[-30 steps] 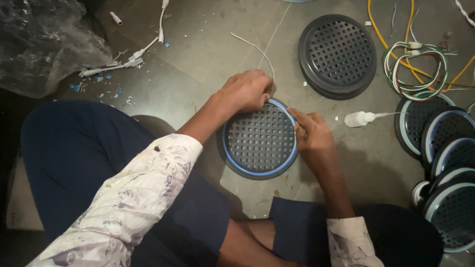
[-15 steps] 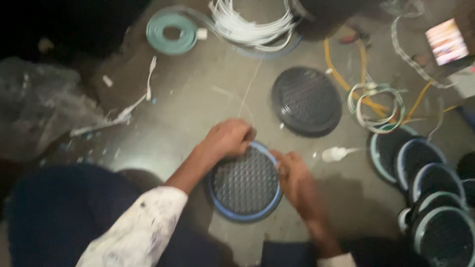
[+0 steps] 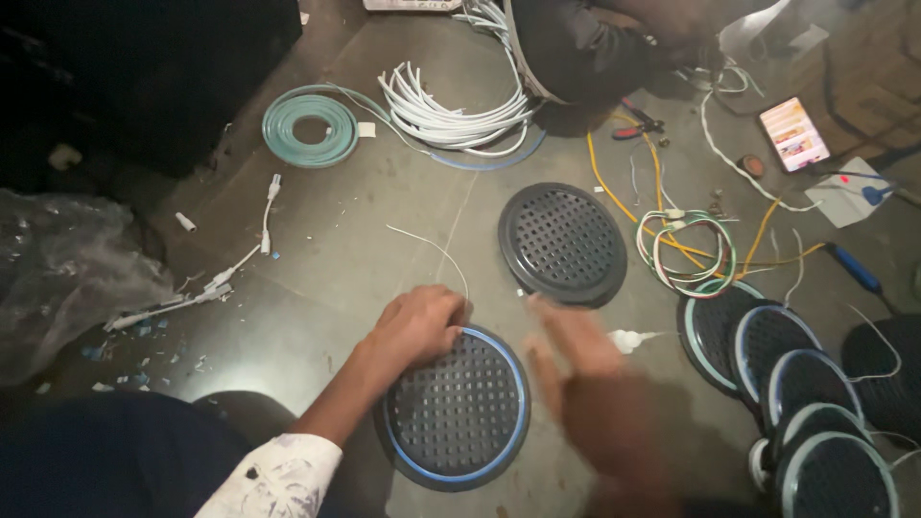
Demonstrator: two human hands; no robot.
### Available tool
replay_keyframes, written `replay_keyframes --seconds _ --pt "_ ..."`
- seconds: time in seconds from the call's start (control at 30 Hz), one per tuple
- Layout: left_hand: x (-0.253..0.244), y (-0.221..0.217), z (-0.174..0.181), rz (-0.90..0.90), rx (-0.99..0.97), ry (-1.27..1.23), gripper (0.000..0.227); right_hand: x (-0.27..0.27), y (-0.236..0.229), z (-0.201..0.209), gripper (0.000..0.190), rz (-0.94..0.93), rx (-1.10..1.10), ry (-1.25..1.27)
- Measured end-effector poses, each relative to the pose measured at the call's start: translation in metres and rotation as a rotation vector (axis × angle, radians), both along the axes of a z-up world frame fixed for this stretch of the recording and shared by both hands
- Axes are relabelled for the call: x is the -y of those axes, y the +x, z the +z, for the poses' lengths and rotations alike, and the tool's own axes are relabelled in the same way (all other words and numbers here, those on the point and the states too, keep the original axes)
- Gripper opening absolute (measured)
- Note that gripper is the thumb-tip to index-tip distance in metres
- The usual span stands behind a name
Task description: The person sits on the floor and assembles LED light strips onto circular perforated plastic bases. They apply adhesive from a white bottle along the rim, press the blue light strip into place, and use pliers to trim excess wire. The process is repeated for multiple units.
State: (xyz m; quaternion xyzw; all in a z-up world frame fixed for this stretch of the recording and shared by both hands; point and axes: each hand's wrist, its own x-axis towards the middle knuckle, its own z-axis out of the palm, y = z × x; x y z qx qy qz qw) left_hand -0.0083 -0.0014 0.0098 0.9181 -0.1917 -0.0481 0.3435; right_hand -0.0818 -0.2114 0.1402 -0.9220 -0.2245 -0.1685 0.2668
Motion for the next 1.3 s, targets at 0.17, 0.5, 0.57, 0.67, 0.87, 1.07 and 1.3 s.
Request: replay_keyframes --seconds 0.17,0.5,0.57,0.67,0.87,1.07,1.3 --pt "0.003 0.006 0.009 -0.009 -0.077 0.055 0.015 0.062 0.117 0.055 0.033 -0.157 -0.195 -0.297" --pt "0.003 0.017 0.028 -0.015 -0.267 0.073 0.01 0.211 0.452 -0.119 0.046 -0.271 -0.359 -0.57" --pt "0.002 0.023 0.03 -0.023 -0.272 0.051 0.009 0.227 0.483 -0.147 0.05 -0.284 -0.264 -0.45" --pt "0.002 0.022 0.029 -0.027 -0.255 0.023 0.009 0.239 0.497 -0.169 0.059 -0.338 -0.27 -0.378" --pt "0.003 0.024 0.027 -0.034 -0.245 0.041 0.009 0.232 0.51 -0.178 0.051 -0.548 -0.361 -0.499" --pt "0.003 0.022 0.032 -0.022 -0.224 0.053 0.01 0.244 0.515 -0.174 0.051 -0.653 -0.425 -0.394" --pt "0.006 0.022 0.032 -0.035 -0.271 0.092 0.007 0.259 0.519 -0.165 0.039 -0.08 -0.169 -0.955"
